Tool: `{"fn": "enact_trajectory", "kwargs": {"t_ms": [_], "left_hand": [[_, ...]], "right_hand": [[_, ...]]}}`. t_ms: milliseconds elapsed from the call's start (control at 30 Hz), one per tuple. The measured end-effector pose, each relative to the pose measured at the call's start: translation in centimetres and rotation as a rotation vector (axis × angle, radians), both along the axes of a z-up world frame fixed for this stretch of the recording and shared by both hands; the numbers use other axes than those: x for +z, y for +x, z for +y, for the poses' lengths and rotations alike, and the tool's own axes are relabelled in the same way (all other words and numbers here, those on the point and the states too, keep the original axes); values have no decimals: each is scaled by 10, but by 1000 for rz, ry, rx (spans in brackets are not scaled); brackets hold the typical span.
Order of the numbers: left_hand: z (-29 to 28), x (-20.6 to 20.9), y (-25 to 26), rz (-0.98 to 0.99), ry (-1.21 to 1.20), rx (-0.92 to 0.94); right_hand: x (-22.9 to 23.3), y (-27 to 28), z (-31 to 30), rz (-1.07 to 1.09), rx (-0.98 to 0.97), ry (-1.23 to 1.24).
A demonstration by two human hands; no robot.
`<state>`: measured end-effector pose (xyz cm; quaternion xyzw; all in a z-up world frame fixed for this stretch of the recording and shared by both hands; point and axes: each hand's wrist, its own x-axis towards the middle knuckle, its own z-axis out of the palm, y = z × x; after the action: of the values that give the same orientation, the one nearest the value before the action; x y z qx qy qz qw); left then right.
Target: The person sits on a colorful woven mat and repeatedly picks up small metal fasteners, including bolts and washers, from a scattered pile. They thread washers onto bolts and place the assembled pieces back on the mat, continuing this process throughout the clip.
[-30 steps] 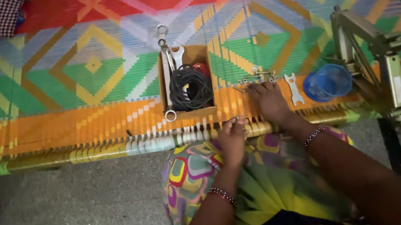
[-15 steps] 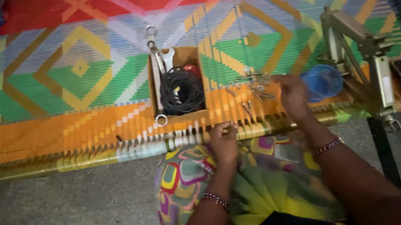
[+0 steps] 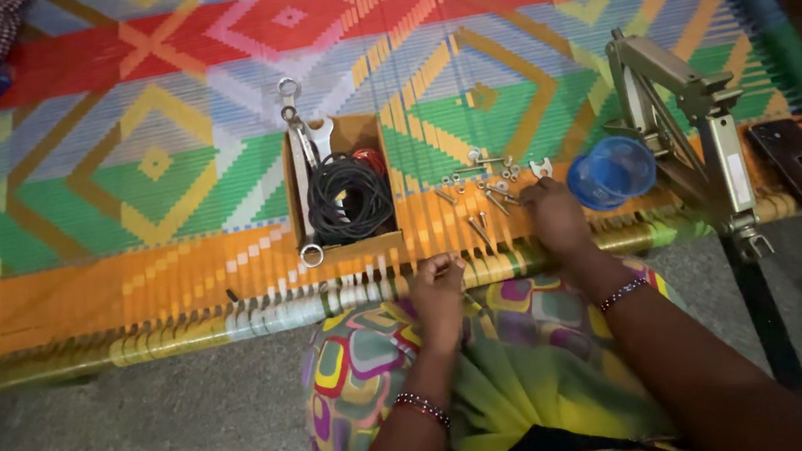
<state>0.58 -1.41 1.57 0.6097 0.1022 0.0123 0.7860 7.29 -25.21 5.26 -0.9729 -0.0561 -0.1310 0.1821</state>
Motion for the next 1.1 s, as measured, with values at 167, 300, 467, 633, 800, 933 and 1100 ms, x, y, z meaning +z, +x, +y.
{"fn": "enact_trajectory", "kwargs": {"t_ms": [167, 300, 467, 633, 800, 933, 1100], "left_hand": [[-2, 6, -2, 153, -159, -98], [-2, 4, -3, 175, -171, -156], [-7, -1, -5, 125, -255, -119], [-11, -5, -4, 173, -203, -141], [-11, -2, -6, 144, -110, -165], [-9, 6, -5, 174, -78, -186], [-8, 11, -6, 178, -71, -198]], "right_hand": [[-11, -4, -2, 15, -61, -5], [-15, -4, -3, -12, -65, -12], [-2, -9, 8, 4, -178, 251], [9, -33, 29, 407, -118, 1196], [-1, -37, 41, 521, 105, 1112], [-10, -36, 48, 634, 197, 1160], [-6, -40, 51, 636, 250, 1028]]}}
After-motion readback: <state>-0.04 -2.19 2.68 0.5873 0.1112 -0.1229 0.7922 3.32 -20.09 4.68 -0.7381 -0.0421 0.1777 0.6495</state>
